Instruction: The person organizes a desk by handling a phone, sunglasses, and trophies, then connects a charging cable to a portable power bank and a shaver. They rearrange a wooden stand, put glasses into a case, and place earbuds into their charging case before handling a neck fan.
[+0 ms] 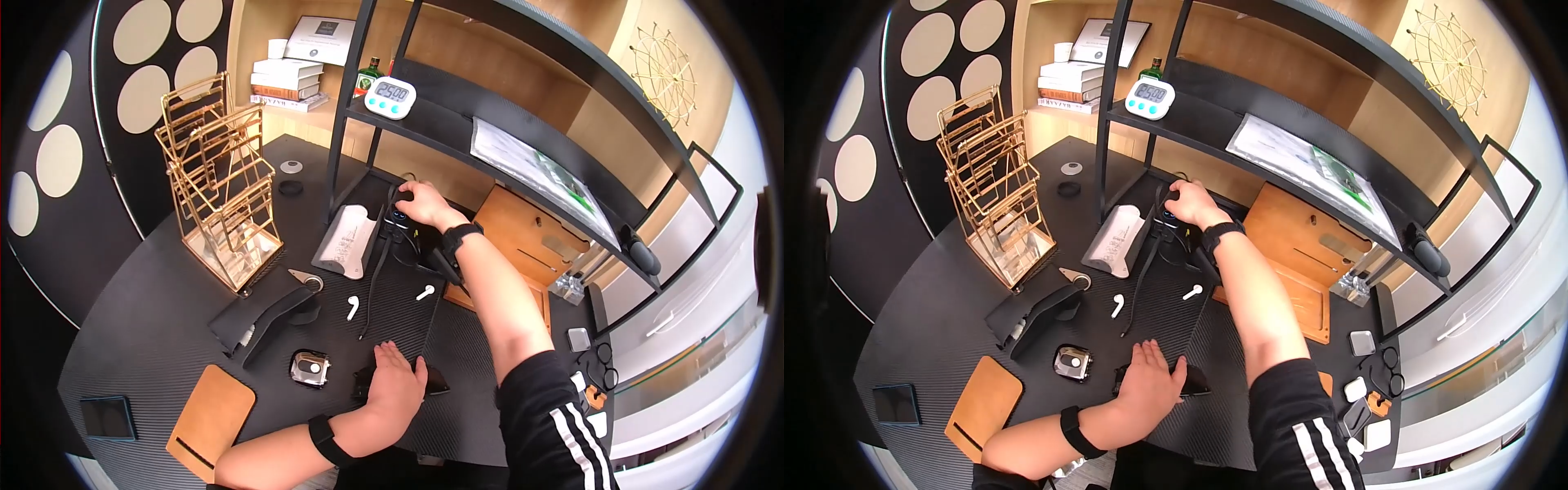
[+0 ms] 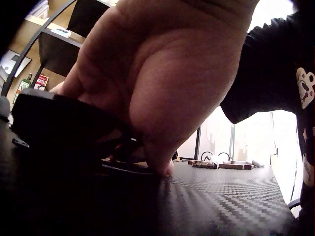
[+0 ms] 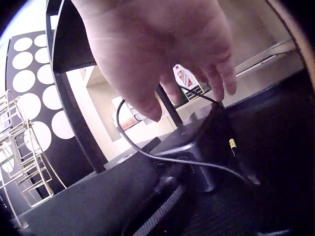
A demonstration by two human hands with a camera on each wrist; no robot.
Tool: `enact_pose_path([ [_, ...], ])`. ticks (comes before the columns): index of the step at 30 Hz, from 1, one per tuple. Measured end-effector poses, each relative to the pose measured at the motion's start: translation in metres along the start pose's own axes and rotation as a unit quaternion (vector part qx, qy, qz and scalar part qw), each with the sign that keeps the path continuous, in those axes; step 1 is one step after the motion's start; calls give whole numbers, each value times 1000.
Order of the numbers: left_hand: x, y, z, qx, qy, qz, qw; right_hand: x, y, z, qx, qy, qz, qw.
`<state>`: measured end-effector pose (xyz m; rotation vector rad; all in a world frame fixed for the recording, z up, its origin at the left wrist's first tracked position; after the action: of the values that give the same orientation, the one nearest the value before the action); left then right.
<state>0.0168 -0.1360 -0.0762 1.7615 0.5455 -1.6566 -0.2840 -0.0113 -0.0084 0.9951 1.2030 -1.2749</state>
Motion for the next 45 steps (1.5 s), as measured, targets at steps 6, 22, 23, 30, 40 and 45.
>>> enact_pose_path([
  [6,2,2,0,9,-2,-13,1000,-11,60,11,-84,-128,-96,984],
  [22,-15,2,8,75,14,-116,990,-100,398,-47,-100,-203,27,974],
  [23,-18,3,8,80,16,-117,990,-102,414,-52,-91,-201,16,975],
  [30,-39,7,11,96,109,-100,984,-80,531,-89,68,-293,-118,946],
  [40,-89,40,4,49,250,-193,948,-50,591,-132,236,-396,-313,831],
  [45,-89,51,-1,10,317,-222,922,-64,572,-115,158,-323,-326,875],
])
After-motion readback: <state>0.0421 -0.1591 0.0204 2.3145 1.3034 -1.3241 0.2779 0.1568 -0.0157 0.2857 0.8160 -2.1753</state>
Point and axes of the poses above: each hand's wrist, its own y-axis away from the middle knuckle, its own x-axis out of the palm, z = x × y, the point moved 5 cm from there along -y, towards the middle knuckle, and after that the axes turned 14 degrees about y, right-handed, at the moved point
